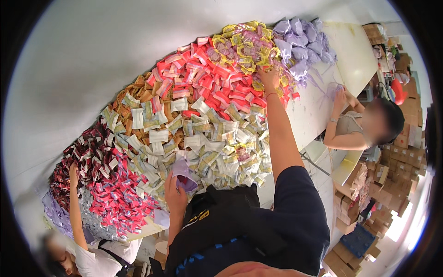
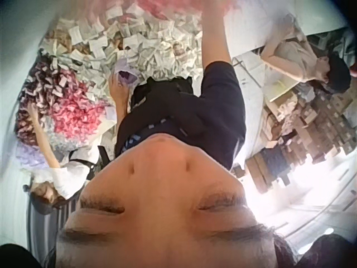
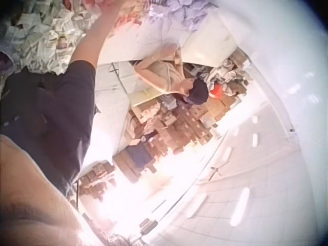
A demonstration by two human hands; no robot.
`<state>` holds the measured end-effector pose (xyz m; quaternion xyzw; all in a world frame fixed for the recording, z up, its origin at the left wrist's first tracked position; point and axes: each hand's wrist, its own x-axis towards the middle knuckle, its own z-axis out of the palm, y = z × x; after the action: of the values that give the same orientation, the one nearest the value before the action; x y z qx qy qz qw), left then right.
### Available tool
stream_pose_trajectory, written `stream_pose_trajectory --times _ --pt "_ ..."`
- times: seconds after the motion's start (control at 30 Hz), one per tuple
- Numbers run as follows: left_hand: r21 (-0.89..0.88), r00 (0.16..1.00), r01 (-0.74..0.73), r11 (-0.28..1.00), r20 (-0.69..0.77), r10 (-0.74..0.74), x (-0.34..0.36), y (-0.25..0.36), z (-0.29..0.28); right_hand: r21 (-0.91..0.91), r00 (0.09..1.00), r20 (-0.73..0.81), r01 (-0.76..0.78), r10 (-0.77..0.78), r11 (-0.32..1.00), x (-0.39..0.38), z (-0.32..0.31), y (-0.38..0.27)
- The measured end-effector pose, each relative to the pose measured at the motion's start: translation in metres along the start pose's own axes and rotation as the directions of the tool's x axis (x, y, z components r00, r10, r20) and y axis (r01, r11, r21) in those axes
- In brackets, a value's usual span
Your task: The person repeatedly picks small pre-wrapped items from a large pile on a table and places them into a purple plastic bag. The person continues this one-by-one packing process for the duration of the clip.
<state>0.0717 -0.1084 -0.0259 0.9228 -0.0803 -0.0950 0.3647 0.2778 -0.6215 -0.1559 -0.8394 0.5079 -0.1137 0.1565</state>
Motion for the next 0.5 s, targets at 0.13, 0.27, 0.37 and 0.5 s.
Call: stream_pose_trajectory --times 0.13,0.27,0.37,0.5 --pt "-0.058 1.0 -0.03 0.998 -0.01 0.029 0.001 0.002 0.003 0.292 0.997 -0.058 -0.036 0.055 0.956 -0.038 -0.014 0.001" --pt "-0.168 0.987 0.144 0.975 0.091 -0.13 -0.007 0.003 -0.006 0.763 0.759 0.406 0.023 -0.508 0.646 -0.232 -0.097 -0.017" --pt "-0.229 0.997 0.057 0.972 0.064 -0.043 -0.021 0.005 -0.009 0.538 0.137 0.818 -0.529 -0.559 0.657 -0.379 -0.181 -0.022" --pt "-0.237 0.988 -0.106 0.966 0.084 0.129 -0.035 0.004 -0.01 0.197 -0.192 0.889 -0.66 -0.416 0.725 -0.43 -0.153 0.003"
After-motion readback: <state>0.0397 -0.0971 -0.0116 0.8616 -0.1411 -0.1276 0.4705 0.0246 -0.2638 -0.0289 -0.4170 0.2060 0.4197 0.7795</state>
